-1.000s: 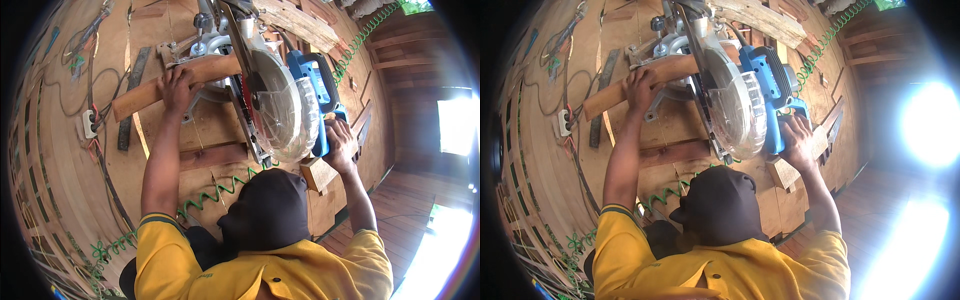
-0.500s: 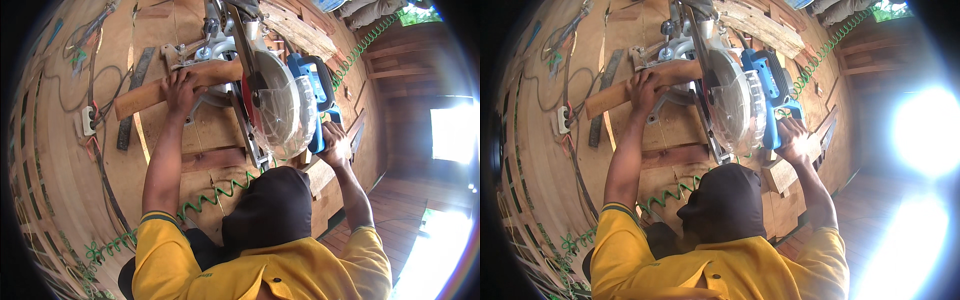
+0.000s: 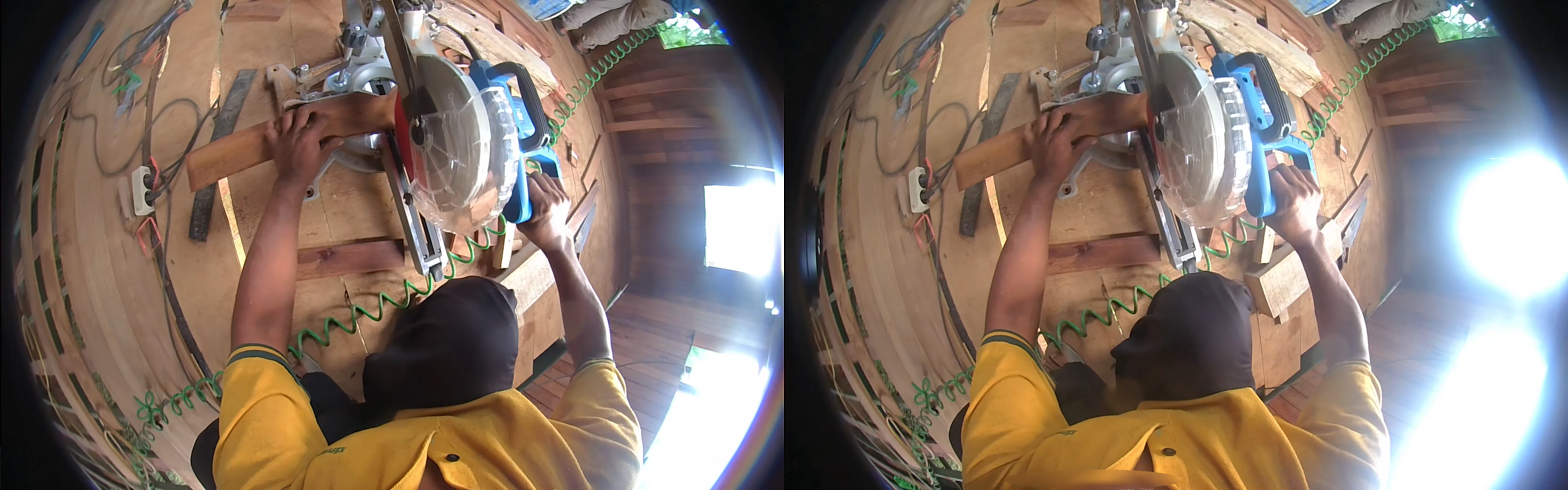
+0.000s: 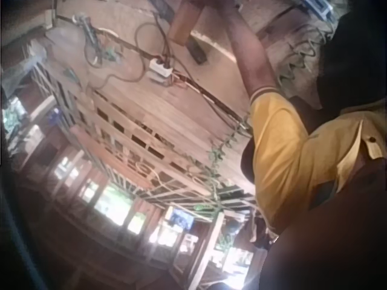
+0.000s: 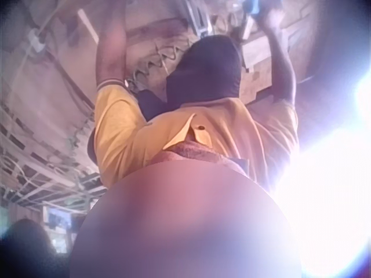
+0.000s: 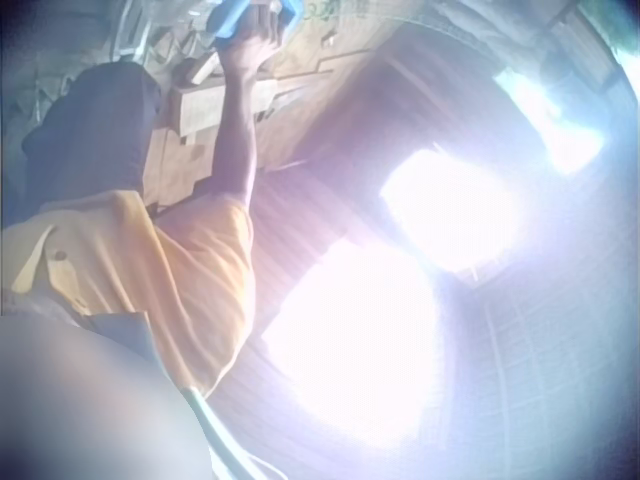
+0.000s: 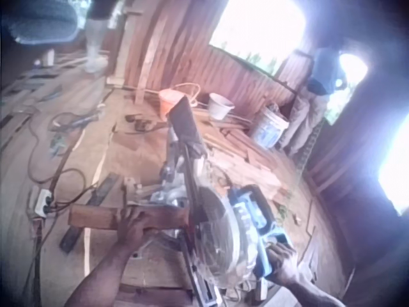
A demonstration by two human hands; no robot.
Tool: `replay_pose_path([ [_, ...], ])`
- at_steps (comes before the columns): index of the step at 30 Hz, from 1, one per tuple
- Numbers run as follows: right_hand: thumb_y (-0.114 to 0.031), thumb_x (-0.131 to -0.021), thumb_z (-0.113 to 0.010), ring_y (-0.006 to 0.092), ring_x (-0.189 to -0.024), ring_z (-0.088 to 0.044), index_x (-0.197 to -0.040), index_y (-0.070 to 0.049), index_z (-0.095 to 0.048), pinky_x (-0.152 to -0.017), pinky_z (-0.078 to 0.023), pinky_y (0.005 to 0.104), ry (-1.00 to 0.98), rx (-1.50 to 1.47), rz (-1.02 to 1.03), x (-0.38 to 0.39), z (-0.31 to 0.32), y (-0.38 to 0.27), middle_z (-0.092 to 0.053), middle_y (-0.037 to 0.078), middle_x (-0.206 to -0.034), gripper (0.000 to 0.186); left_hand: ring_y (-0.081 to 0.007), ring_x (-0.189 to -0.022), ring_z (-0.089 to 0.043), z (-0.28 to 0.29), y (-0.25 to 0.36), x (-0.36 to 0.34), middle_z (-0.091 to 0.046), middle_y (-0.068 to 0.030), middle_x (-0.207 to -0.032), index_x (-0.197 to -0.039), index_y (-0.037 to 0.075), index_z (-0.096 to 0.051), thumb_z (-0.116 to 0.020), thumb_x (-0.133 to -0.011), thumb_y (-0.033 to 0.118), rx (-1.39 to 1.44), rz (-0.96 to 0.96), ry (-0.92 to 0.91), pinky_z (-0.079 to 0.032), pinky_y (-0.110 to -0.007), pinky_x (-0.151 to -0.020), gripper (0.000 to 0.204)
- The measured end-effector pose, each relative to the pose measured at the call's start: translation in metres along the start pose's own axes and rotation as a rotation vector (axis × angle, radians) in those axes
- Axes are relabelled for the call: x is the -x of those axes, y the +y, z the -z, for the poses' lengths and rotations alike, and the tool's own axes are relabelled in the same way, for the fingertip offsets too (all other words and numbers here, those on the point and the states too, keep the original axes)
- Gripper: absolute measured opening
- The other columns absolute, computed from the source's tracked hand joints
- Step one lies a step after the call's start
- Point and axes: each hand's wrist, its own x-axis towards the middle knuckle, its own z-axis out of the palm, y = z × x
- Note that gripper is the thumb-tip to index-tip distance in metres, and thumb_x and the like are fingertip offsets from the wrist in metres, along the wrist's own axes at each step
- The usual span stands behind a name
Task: The person walks through a partially built wooden structure, picks up a small wooden plank, and uses a miter saw to cut it into smaller pieces. The person handles the wood and operates the saw multiple times, producing several cut pieces.
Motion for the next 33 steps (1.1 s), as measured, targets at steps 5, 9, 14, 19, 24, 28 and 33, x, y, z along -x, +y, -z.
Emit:
replay_pose_path([
  [5,-0.011,-0.063,-0.078,0.0314,-0.078,-0.063,-0.085,-0.008,-0.058,-0.075,-0.051,0.041,0.049,-0.001,-0.001,-0.021,-0.009,0.003,-0.059,0.01,-0.081,0.031,-0.0249,-0.122,-0.05,0.0,-0.001,0.001,-0.059,0.0025,-0.128,-0.119,0.023,-0.071,-0.077,-0.077,0.053,-0.03,0.005,-0.015,-0.03,-0.056,-0.105,0.052],
  [9,-0.011,-0.064,-0.076,0.0328,-0.078,-0.062,-0.082,-0.008,-0.055,-0.074,-0.05,0.0409,0.063,0.011,0.002,-0.04,-0.013,0.007,-0.059,0.011,-0.08,0.027,-0.0261,-0.123,-0.048,-0.002,-0.003,0.001,-0.059,0.0002,-0.126,-0.116,0.023,-0.073,-0.078,-0.076,0.054,-0.021,-0.003,0.003,-0.029,-0.057,-0.106,0.051],
  [14,-0.011,-0.066,-0.075,0.0345,-0.078,-0.062,-0.082,-0.007,-0.054,-0.073,-0.05,0.0421,0.087,-0.011,0.019,-0.062,-0.016,0.01,-0.059,0.011,-0.081,0.026,-0.0259,-0.124,-0.047,0.0,0.0,0.0,-0.059,-0.0002,-0.127,-0.114,0.023,-0.074,-0.08,-0.073,0.053,-0.008,0.027,-0.023,-0.029,-0.057,-0.107,0.051],
  [19,-0.01,-0.069,-0.073,0.0363,-0.079,-0.062,-0.081,-0.008,-0.054,-0.072,-0.049,0.044,0.094,-0.015,-0.014,-0.077,-0.028,0.018,-0.059,0.011,-0.081,0.023,-0.0257,-0.125,-0.047,0.003,0.002,0.0,-0.058,0.0005,-0.127,-0.114,0.024,-0.073,-0.081,-0.073,0.052,-0.025,0.054,-0.045,-0.029,-0.057,-0.108,0.05],
  [24,-0.011,-0.071,-0.075,0.0372,-0.085,-0.064,-0.091,-0.008,-0.059,-0.076,-0.051,0.0445,0.066,-0.028,-0.029,-0.083,-0.026,0.022,-0.063,0.012,-0.087,0.026,-0.0254,-0.126,-0.047,0.005,0.006,-0.002,-0.058,0.0007,-0.129,-0.116,0.025,-0.073,-0.081,-0.075,0.051,-0.035,0.088,-0.113,-0.028,-0.058,-0.109,0.05],
  [28,-0.016,-0.075,-0.079,0.0385,-0.095,-0.067,-0.111,-0.011,-0.063,-0.082,-0.053,0.046,0.065,-0.078,-0.056,-0.092,-0.004,0.018,-0.067,0.013,-0.102,0.039,-0.025,-0.128,-0.046,0.005,0.003,-0.001,-0.057,0.0007,-0.131,-0.118,0.025,-0.072,-0.081,-0.075,0.052,-0.032,0.104,-0.155,-0.027,-0.059,-0.11,0.052],
  [33,-0.011,-0.076,-0.082,0.0345,-0.098,-0.072,-0.128,-0.01,-0.056,-0.079,-0.058,0.042,0.167,-0.181,-0.047,-0.137,0.061,0.055,-0.071,0.015,-0.109,0.058,-0.0253,-0.129,-0.046,0.006,0.002,-0.003,-0.056,0.0006,-0.134,-0.119,0.022,-0.072,-0.084,-0.073,0.05,-0.017,0.114,-0.158,-0.028,-0.059,-0.11,0.055],
])
